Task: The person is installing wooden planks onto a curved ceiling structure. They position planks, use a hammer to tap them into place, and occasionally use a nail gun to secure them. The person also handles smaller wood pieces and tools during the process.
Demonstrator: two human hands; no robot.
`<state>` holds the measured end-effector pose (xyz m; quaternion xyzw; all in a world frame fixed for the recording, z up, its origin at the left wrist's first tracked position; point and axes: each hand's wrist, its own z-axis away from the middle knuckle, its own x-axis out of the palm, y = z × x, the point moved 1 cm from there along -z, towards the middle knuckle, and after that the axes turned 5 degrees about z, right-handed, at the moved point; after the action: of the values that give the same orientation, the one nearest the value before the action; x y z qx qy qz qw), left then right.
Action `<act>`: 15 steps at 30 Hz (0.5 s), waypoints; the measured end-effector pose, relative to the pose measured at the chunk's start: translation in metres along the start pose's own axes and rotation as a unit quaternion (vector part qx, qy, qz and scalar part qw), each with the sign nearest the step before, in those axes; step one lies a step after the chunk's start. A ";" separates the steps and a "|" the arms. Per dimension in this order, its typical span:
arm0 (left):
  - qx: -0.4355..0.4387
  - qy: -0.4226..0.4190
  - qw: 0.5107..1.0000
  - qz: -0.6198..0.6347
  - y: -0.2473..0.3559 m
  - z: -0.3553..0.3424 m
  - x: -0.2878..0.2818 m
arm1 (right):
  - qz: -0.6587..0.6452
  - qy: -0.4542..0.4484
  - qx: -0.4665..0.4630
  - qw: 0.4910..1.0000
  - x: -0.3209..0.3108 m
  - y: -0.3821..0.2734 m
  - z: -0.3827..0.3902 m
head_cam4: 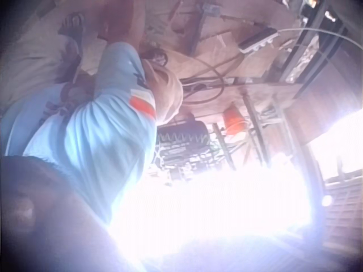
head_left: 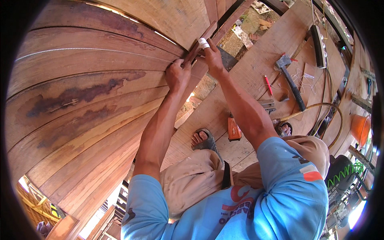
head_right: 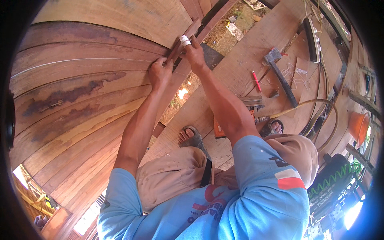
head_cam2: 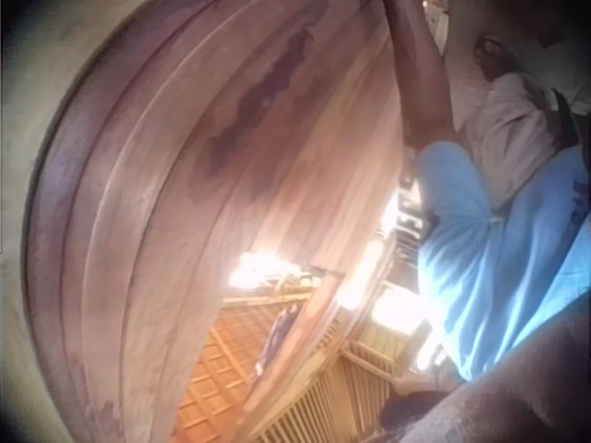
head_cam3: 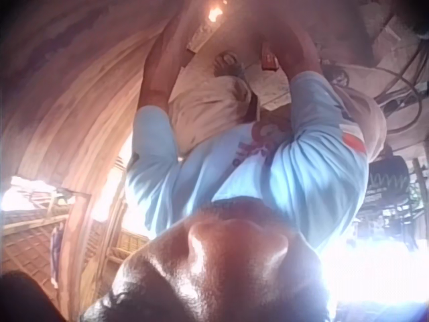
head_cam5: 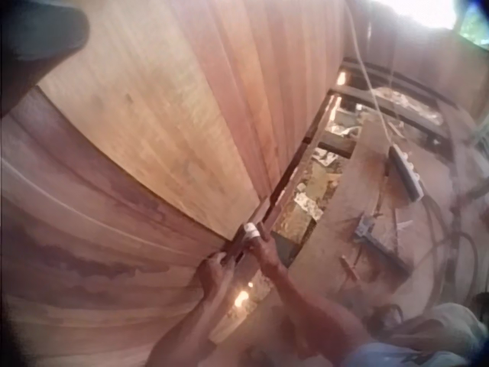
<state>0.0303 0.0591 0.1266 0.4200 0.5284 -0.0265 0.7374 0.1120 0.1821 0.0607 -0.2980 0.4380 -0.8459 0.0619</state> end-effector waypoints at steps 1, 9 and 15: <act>0.000 -0.002 1.000 -0.001 0.001 0.000 -0.001 | 0.000 0.000 -0.002 1.000 -0.001 0.000 0.000; 0.003 -0.010 1.000 -0.025 0.003 -0.002 0.002 | 0.032 -0.006 -0.018 0.999 -0.002 0.000 0.002; -0.007 -0.028 1.000 0.007 0.001 -0.006 0.004 | 0.021 -0.029 -0.010 0.999 -0.001 -0.005 0.006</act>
<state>0.0278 0.0654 0.1240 0.4176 0.5048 -0.0292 0.7550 0.1168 0.1807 0.0669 -0.3136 0.4501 -0.8313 0.0891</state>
